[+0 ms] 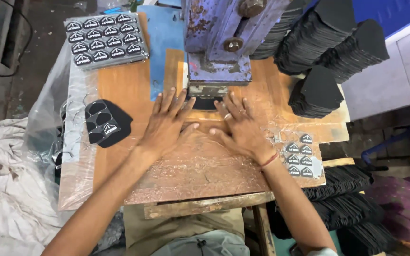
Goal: Stamping or pressing labels onto black fabric pieces using a manual press machine.
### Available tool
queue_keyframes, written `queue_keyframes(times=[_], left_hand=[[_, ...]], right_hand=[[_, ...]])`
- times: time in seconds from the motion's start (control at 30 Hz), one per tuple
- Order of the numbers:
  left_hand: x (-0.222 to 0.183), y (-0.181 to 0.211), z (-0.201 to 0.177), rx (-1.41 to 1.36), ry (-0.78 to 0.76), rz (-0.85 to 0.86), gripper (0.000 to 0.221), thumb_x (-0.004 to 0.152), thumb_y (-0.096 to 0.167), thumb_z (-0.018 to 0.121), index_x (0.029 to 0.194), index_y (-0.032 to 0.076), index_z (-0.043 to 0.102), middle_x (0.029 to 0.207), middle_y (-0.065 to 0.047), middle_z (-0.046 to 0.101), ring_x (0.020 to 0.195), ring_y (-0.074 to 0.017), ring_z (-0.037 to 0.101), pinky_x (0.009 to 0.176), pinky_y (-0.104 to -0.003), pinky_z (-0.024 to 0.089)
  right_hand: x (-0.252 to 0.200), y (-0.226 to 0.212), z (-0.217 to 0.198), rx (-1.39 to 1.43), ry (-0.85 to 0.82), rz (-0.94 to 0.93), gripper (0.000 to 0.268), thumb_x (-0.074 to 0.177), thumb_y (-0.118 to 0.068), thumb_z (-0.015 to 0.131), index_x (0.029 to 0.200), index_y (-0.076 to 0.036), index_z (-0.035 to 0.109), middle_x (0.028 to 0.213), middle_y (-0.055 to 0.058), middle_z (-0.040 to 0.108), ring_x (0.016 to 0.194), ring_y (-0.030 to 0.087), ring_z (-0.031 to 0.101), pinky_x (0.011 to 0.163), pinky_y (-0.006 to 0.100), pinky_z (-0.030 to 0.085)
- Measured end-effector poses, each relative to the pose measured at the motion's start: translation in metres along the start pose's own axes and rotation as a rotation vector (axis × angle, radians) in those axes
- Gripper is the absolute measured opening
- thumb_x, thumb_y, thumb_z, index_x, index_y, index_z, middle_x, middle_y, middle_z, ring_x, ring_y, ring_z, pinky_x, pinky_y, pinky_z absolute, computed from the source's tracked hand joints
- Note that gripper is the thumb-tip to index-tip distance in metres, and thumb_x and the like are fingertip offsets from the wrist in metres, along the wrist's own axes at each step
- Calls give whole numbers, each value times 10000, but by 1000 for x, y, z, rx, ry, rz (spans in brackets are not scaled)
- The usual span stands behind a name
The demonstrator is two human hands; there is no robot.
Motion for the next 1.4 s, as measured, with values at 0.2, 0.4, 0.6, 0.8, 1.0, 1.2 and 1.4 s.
queue_keyframes(times=[0.2,0.4,0.6,0.8,1.0,1.2,1.4], left_hand=[[-2,8,-13,30,82,31,688,970,494,604,1503,75,491,1608,-194,367,1500,-460,229,1171,-668,229],[-11,16,-13,4,15,-7,675,956,464,617,1474,42,521,1581,-134,435,1471,-414,314,1186,-642,253],[-11,15,-15,-15,28,-18,654,972,432,621,1480,32,518,1557,-134,480,1470,-407,340,1193,-612,254],[-10,14,-21,-70,47,-15,640,965,420,622,1470,39,531,1553,-141,479,1470,-418,326,1196,-613,239],[-14,18,-21,-58,33,-13,639,958,409,620,1462,26,526,1544,-153,475,1472,-442,302,1195,-611,222],[-19,12,-12,-57,12,-11,650,978,371,612,1515,31,471,1557,-158,452,1496,-443,284,1209,-618,215],[-23,12,-12,15,125,61,595,1034,340,548,1553,61,466,1619,-138,416,1507,-434,291,1233,-596,223]], right_hand=[[5,-2,-12,39,18,10,656,973,-529,619,1430,-59,586,1484,248,530,1495,404,374,1243,550,227],[0,-6,-8,34,46,4,584,948,-485,671,1338,-50,643,1433,228,564,1421,394,456,1226,543,287],[-63,-17,-46,59,149,53,409,928,-355,725,1214,-67,675,1459,217,575,1424,403,465,1212,502,311],[-314,155,-50,554,365,1093,488,930,-249,781,1257,86,645,996,29,744,865,80,654,696,219,531],[-223,47,-128,473,457,935,269,983,-181,754,1141,34,721,778,38,672,719,84,575,608,240,442],[-74,6,-33,1086,471,509,195,1111,-179,617,1108,-13,720,943,83,711,768,122,695,625,280,582],[-33,28,32,1235,133,783,482,939,-44,611,1418,-64,552,799,93,737,541,129,661,425,256,551]])
Point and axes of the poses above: each hand's wrist, its own x-axis towards the middle knuckle, its own z-axis out of the palm, y = z × x, the point moved 8 cm from there along x, towards the middle knuckle
